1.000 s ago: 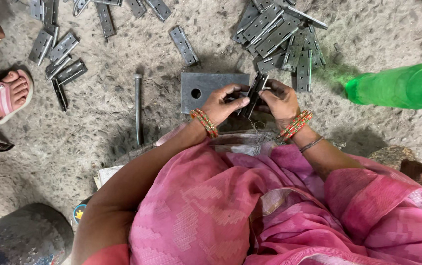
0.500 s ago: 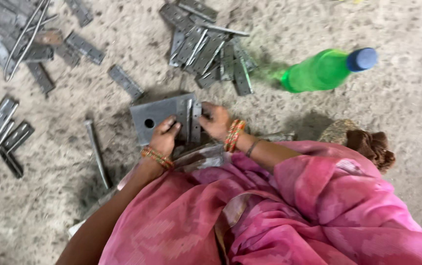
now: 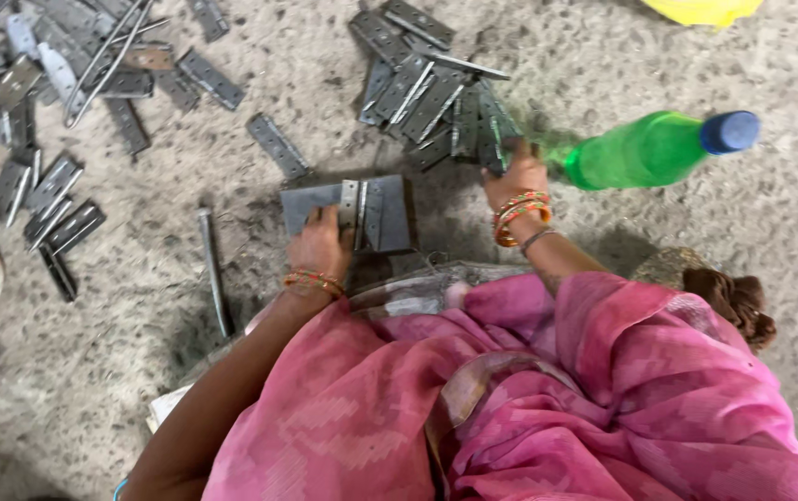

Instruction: The person sits on the floor and assembles small metal parts using a metal rod and a metal block. They repeatedly pick up parts, align them on the block, and strike them with the rod to secure the assembly.

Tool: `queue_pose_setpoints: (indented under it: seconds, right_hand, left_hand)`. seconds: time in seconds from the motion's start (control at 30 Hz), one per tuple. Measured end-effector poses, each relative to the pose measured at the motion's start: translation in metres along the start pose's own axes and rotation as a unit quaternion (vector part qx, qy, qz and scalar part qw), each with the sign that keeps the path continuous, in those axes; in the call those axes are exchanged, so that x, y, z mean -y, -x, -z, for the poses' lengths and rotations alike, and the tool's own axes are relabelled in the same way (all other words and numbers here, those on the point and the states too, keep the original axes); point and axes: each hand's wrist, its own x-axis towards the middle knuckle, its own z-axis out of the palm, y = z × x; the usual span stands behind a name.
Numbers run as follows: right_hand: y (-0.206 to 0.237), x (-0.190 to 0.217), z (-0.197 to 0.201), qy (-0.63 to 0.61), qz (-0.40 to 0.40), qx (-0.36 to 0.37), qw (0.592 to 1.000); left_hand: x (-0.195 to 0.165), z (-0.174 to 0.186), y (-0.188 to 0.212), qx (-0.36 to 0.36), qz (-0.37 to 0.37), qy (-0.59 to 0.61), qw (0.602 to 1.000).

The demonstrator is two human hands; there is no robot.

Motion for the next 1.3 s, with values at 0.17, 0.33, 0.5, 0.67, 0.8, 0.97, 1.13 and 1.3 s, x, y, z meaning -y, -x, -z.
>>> queue_pose_setpoints:
  seconds: [0.17, 0.33, 0.5, 0.67, 0.8, 0.97, 1.13, 1.3]
  right_hand:
    - [-0.007, -0.012, -0.011, 0.033, 0.061, -0.005, 0.998]
    - [-0.020, -0.014, -0.018, 0.045, -0.022, 0.050, 0.998]
    - [-0.011, 0.004, -0.012, -0.182, -0.138, 0.095, 0.969]
    - [0.036, 0.053, 0.007, -0.335, -0.003, 0.179, 0.925]
    - [0.079, 0.088, 0.015, -0.387, 0.031, 0.344, 0.855]
    - [0.090, 0.111, 0.025, -0.512, -0.101, 0.401, 0.753]
    - [0.063, 0.102, 0.025, -0.543, -0.087, 0.330, 0.767]
    - [0.060, 0.081, 0.001, -0.490, -0.071, 0.324, 0.806]
  left_hand:
    - [-0.005, 0.016, -0.003, 0.027, 0.017, -0.006, 0.999]
    - [-0.003, 0.021, -0.005, 0.011, -0.025, 0.020, 0.999]
    - [-0.017, 0.033, -0.006, -0.018, -0.093, 0.037, 0.995]
    - [-0.038, 0.053, -0.008, -0.100, -0.218, 0.049, 0.970]
    - [-0.046, 0.048, -0.006, -0.197, -0.334, -0.050, 0.920]
    - [-0.024, 0.034, -0.003, -0.029, -0.193, 0.080, 0.978]
    - [0.004, 0.058, -0.021, -0.184, -0.126, 0.153, 0.963]
    - [0.017, 0.071, -0.025, -0.338, -0.070, 0.184, 0.920]
